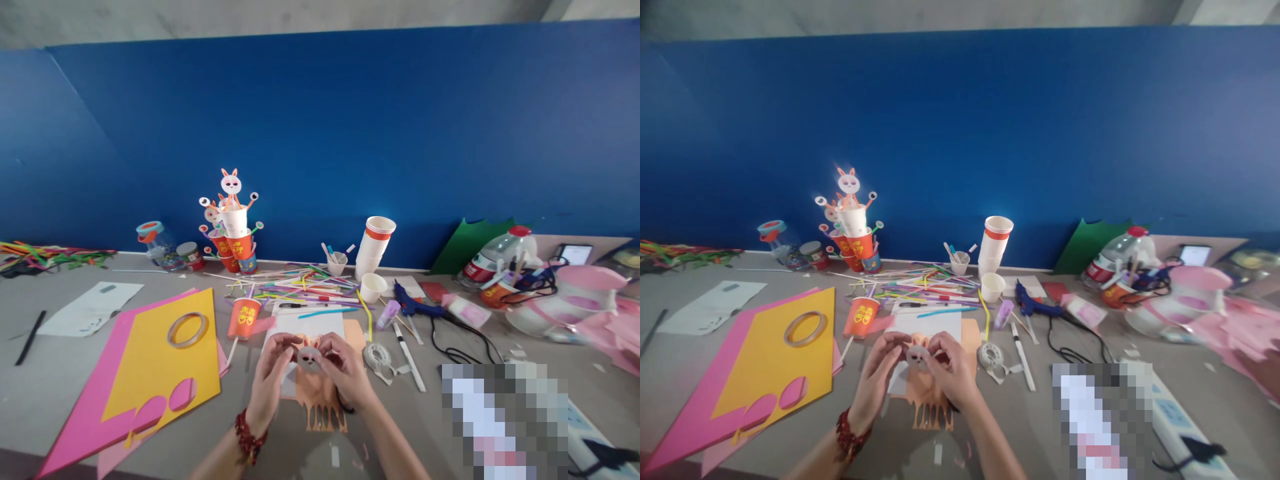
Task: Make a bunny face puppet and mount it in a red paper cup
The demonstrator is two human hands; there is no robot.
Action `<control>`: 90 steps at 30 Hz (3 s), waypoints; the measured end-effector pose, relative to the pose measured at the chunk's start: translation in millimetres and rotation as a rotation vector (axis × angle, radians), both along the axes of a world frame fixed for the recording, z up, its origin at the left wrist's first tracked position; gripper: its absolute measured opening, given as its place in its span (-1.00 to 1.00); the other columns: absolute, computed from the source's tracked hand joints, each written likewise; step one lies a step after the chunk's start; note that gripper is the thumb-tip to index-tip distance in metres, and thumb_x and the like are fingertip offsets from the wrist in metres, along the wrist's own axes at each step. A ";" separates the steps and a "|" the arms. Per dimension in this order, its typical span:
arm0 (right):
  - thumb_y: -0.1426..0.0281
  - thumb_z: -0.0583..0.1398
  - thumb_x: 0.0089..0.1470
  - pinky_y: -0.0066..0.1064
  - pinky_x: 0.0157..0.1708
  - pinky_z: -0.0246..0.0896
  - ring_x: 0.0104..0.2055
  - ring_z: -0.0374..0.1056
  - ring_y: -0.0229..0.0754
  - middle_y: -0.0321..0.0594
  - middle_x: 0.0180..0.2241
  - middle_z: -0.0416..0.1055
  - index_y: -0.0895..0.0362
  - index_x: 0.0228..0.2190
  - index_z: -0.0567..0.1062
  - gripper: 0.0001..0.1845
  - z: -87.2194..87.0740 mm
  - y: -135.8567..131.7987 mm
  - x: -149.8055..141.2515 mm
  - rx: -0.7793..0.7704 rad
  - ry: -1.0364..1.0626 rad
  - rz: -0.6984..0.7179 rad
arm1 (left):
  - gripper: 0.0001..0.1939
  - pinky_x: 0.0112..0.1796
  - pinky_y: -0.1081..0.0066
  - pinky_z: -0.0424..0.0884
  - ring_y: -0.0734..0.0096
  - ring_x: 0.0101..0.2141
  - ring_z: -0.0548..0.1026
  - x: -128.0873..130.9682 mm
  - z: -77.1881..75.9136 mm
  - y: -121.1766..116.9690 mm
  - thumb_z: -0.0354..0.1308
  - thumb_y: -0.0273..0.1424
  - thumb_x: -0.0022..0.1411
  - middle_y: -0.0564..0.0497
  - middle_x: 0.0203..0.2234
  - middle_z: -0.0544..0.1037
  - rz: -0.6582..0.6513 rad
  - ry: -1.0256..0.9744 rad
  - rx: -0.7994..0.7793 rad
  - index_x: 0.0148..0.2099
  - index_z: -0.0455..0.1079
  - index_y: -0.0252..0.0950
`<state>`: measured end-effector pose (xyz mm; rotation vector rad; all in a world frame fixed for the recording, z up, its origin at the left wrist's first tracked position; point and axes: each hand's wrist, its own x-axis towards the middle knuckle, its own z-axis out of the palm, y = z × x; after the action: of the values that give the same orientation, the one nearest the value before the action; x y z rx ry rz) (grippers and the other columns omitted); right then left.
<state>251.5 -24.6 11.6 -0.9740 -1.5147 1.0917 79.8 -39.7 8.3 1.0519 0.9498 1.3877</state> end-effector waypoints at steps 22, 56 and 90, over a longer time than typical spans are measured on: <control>0.01 0.31 -0.02 -0.45 -0.50 0.23 -0.47 0.23 -0.25 -0.30 -0.50 0.28 0.13 -0.51 0.39 -0.56 1.2 9.3 16.6 -0.207 0.194 -0.132 | -0.61 -0.44 0.44 0.27 0.44 -0.55 0.32 -14.6 12.2 0.8 0.13 -0.10 0.26 0.08 -0.62 0.36 -0.084 0.272 -0.027 -0.48 0.32 -0.26; 0.13 0.27 0.08 -0.47 -0.48 0.14 -0.45 0.18 -0.26 -0.31 -0.47 0.24 0.12 -0.55 0.32 -0.61 -3.3 2.3 0.7 -0.117 0.223 -0.037 | -0.79 -0.38 0.49 0.28 0.44 -0.44 0.36 -10.9 29.0 22.0 0.12 -0.28 0.29 0.08 -0.49 0.39 -0.082 0.574 0.181 -0.36 0.29 -0.28; 0.23 0.26 0.12 -0.44 -0.40 0.26 -0.41 0.33 -0.23 -0.28 -0.43 0.34 0.13 -0.42 0.43 -0.77 -5.9 -4.6 -6.3 -0.109 0.176 0.006 | -0.74 -0.38 0.51 0.27 0.46 -0.43 0.32 2.9 7.1 14.6 0.15 -0.27 0.28 0.07 -0.50 0.36 -0.265 0.283 0.056 -0.40 0.30 -0.32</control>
<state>245.3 -29.2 5.7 -0.9216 -1.3281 1.2418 82.7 -25.1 15.4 1.3884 0.9380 1.0702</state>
